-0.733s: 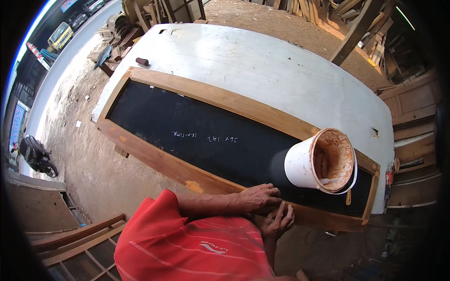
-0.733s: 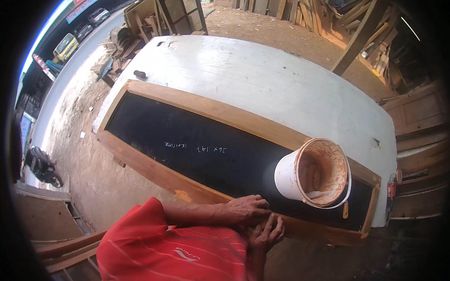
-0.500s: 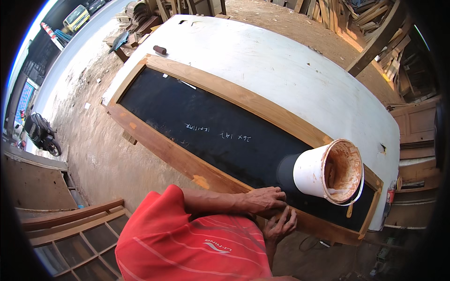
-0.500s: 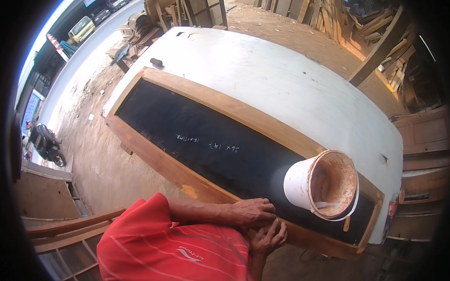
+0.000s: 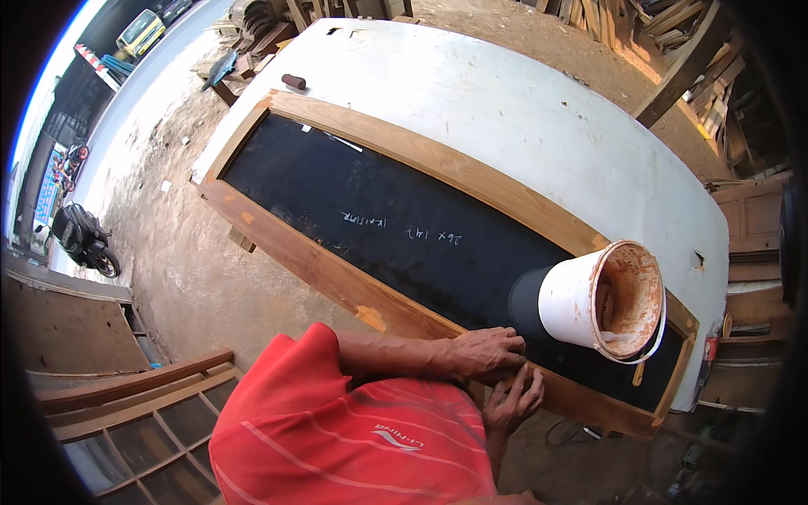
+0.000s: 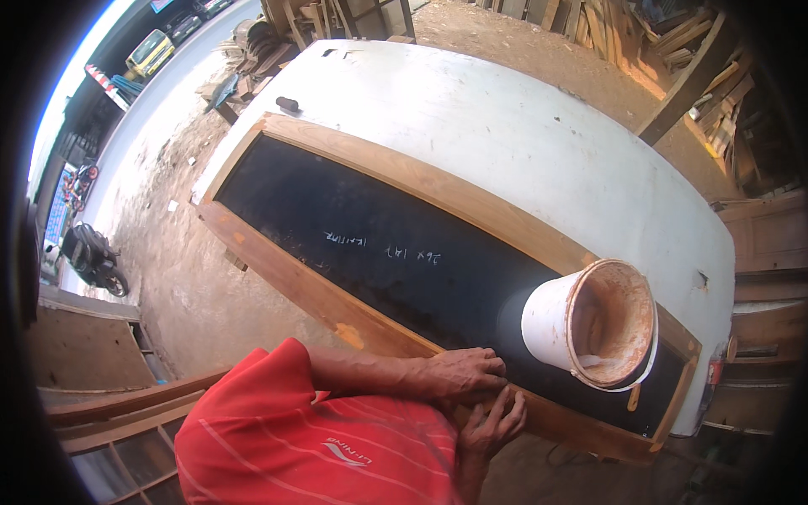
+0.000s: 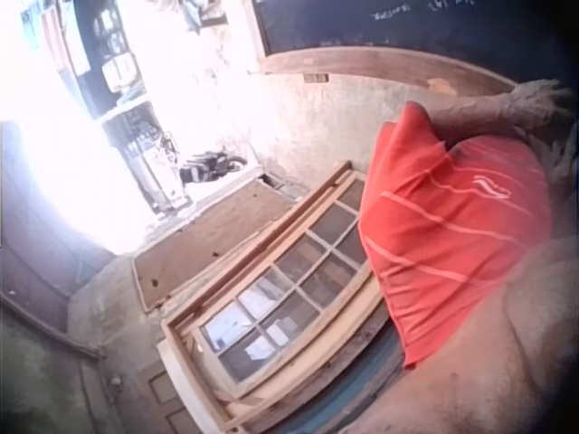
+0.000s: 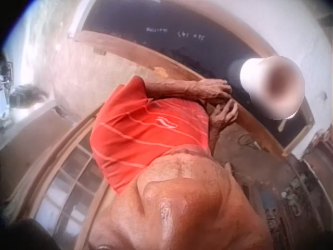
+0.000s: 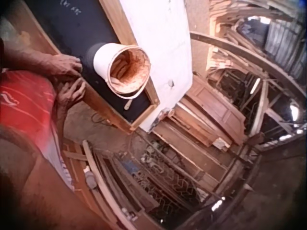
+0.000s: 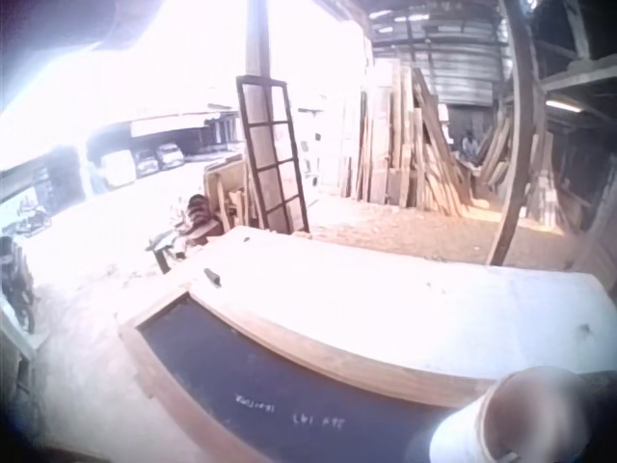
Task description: The person fills gaps in a wood frame with putty using a spatula and then glues a small wood block into place.
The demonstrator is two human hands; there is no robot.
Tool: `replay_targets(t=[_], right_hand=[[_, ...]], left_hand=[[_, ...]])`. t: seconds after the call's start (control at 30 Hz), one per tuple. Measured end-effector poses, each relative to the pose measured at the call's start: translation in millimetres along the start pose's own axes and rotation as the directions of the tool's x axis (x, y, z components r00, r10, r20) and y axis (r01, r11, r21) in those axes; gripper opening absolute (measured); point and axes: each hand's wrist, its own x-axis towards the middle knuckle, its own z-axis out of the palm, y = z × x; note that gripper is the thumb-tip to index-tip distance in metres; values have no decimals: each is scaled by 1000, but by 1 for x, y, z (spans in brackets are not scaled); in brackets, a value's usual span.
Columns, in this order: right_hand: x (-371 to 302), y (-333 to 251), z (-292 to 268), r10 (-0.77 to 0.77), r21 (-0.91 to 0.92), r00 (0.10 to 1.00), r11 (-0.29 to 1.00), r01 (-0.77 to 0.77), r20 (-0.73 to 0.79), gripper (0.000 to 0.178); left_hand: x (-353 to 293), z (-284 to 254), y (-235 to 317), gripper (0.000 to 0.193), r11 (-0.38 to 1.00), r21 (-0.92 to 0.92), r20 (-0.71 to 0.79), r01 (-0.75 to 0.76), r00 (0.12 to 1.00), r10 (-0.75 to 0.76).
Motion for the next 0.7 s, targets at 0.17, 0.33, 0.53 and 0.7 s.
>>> replay_targets(t=[0.17,0.33,0.53,0.7], right_hand=[[3,0,-3,54,96,998,994,-51,-24,63],[1,3,-11,33,119,999,992,-37,36,62],[-2,-1,-12,81,45,996,996,-82,29,61],[-2,-4,-12,100,78,993,992,-104,55,61]], left_hand=[[10,14,-10,35,994,31,-133,-106,985,109],[8,16,-6,31,1000,1,-250,8,968,-8],[11,19,-6,34,1000,-16,-192,15,981,-18],[8,17,-7,34,999,-15,-193,34,981,-36]])
